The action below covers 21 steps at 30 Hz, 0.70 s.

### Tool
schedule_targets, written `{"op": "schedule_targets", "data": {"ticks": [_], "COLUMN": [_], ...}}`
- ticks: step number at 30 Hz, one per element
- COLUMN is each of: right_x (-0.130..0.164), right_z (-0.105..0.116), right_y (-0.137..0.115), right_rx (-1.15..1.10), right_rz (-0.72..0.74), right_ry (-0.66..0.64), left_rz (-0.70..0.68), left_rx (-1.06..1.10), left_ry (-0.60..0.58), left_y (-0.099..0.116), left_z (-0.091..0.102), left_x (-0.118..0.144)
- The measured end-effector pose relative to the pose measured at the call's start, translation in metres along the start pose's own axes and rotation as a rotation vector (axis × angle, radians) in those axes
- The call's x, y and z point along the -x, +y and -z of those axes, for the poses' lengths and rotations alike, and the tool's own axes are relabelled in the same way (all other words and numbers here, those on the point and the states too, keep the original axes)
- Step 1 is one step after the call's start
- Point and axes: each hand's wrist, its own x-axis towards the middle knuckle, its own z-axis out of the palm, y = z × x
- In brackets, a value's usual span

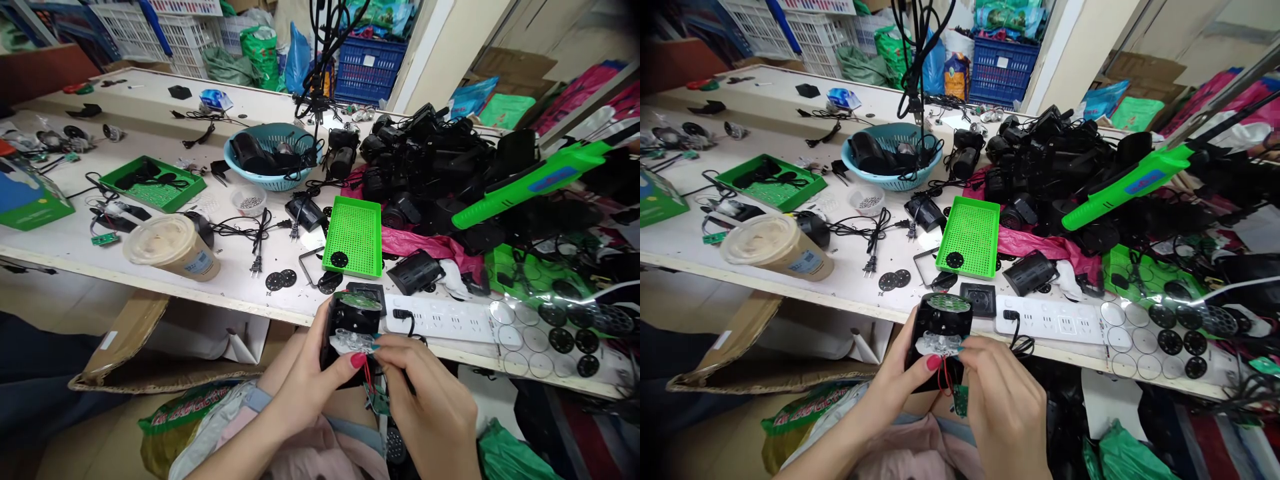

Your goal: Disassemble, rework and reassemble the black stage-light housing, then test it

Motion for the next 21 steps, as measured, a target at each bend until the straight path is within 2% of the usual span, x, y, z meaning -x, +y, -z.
{"op": "schedule_targets", "data": {"ticks": [5,10,14,21], "right_x": [-0.0002,0.0023,0.0018,-0.0009], "right_z": [0.0008,-0.0009,-0.0012,0.0029], "right_y": [-0.0004,0.0006,-0.001,-0.0053], "right_rx": [-0.03,-0.098,-0.054,0.044], "right_rz": [0.002,-0.092,-0.038,-0.006], "right_ry": [0.042,-0.001,-0.01,-0.102], "left_rz": [-0.02,-0.001,0.006,-0.008], "left_rx": [0.032,0.081,0.105,-0.072], "left_ry": [-0.005,0.001,-0.014,0.048], "left_y": [-0.0021,-0.0036,-0.0032,-0.0042], "left_z": [0.0013,0.002,0.0031,0.0009], "left_x": [-0.0003,-0.0027,-0.0021,0.0004]}}
